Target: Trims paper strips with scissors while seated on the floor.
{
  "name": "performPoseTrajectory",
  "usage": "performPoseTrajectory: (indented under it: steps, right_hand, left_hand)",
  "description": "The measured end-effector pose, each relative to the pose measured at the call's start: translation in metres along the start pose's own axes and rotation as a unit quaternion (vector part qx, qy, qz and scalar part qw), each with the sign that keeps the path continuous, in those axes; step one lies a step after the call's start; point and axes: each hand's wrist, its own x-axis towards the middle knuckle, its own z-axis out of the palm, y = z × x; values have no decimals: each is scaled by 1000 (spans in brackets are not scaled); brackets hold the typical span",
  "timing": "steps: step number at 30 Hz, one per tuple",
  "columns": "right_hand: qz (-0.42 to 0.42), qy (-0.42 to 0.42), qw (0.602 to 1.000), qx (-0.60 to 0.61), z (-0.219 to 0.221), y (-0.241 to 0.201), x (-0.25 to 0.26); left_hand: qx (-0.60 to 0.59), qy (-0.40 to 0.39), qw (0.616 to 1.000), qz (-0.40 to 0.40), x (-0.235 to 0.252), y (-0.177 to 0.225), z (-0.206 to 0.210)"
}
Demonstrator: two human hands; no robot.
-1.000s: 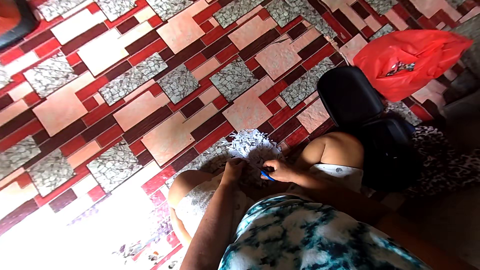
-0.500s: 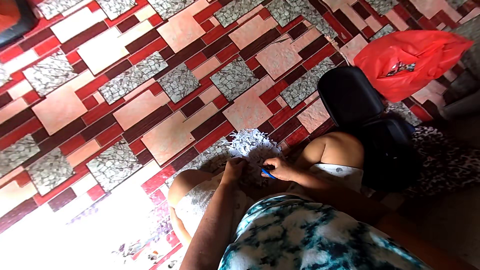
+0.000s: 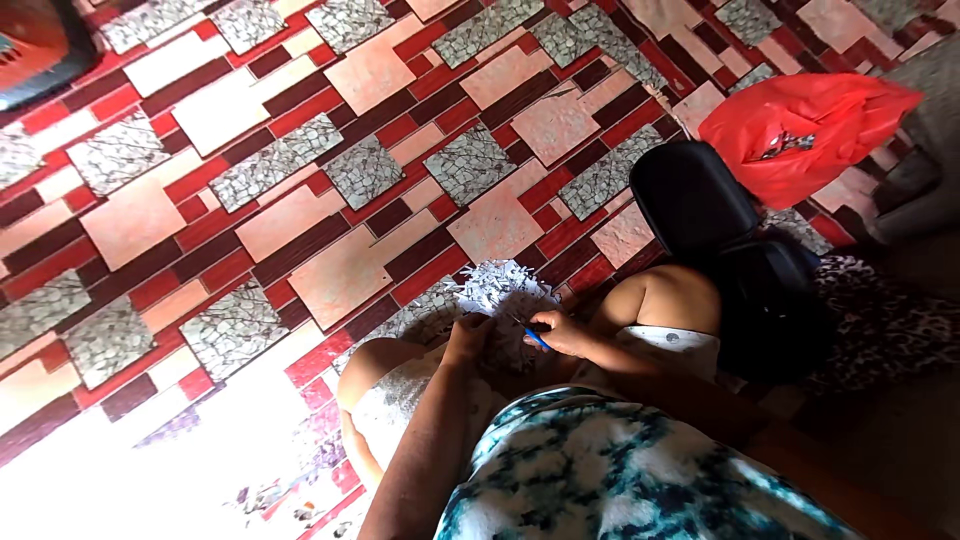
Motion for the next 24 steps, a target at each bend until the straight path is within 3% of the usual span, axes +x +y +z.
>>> performPoseTrajectory:
  steps: [5,12,18,24]
  right_hand:
    - [28,4,992,122,-1,1,1]
    - [41,-53,989,129,-3,12,6]
    - [33,22,991,131,2,12,5]
    - [7,30,988,149,4,14,0]
  left_hand:
    - [5,24,999,31,0,-1,0]
    - [13,47,998,50,-3,-1,-4]
    - [-13,43,998,53,-8,3,-5]
    - [-40,52,996,63,-11,1,-12]
